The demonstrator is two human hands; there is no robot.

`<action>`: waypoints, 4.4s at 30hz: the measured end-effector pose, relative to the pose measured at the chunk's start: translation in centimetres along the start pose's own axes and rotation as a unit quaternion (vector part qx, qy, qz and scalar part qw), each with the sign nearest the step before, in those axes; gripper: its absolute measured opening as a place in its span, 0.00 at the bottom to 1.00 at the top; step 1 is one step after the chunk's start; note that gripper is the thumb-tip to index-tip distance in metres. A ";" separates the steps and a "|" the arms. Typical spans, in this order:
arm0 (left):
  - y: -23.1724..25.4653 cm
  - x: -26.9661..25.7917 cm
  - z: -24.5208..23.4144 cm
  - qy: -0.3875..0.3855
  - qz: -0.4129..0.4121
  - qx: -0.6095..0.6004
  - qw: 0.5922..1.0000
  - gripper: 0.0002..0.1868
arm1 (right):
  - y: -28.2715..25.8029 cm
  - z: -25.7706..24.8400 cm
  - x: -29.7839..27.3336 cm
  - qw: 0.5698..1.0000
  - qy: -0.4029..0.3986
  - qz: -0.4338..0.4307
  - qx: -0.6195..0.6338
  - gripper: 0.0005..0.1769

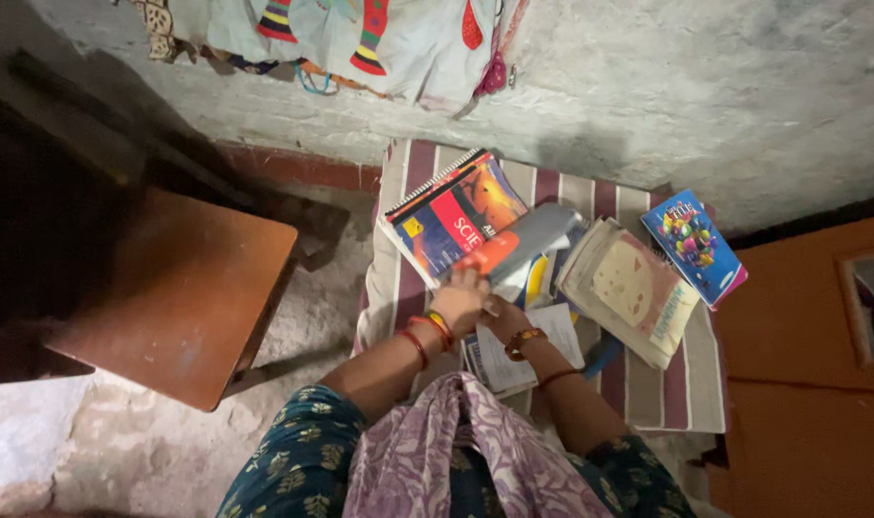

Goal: The person picks up various textbooks and notebooks from a table and places them onto a wall shelf. They handle each book individually, aligning them into neat stacks by subject and size.

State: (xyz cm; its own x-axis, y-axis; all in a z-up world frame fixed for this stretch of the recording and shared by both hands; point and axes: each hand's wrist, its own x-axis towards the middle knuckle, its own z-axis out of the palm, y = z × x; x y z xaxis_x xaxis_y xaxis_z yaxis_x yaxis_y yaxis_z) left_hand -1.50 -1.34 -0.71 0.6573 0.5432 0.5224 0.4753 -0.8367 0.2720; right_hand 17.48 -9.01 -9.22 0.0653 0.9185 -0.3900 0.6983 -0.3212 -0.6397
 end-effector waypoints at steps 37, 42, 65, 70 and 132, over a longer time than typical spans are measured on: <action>5.4 -2.6 -28.3 0.153 -0.270 -0.646 0.698 0.26 | -17.0 -17.8 -8.3 0.816 -0.101 -0.223 0.523 0.12; 3.1 -3.0 -27.8 0.189 -0.318 -0.644 0.670 0.18 | -21.7 -17.5 -8.5 0.826 -0.108 -0.238 0.500 0.24; -14.8 -2.9 -34.2 0.140 -0.335 -0.711 0.603 0.17 | -34.3 -3.1 -3.2 0.677 -0.110 -0.108 0.719 0.17; -14.5 -0.4 -36.0 0.144 -0.281 -0.702 0.638 0.21 | -35.4 -4.5 -3.6 0.667 -0.024 -0.151 0.729 0.20; -36.9 46.9 -37.1 0.003 0.112 -0.033 0.993 0.45 | -52.2 -42.2 25.6 0.706 0.433 -0.120 0.548 0.21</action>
State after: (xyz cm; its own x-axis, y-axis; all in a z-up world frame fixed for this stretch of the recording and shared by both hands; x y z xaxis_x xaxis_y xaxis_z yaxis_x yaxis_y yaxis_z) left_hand -9.94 52.44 43.69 0.7381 0.3429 0.5810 0.2783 -0.9393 0.2008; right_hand 12.71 40.99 42.15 0.7807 0.6216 0.0639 -0.1765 0.3174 -0.9317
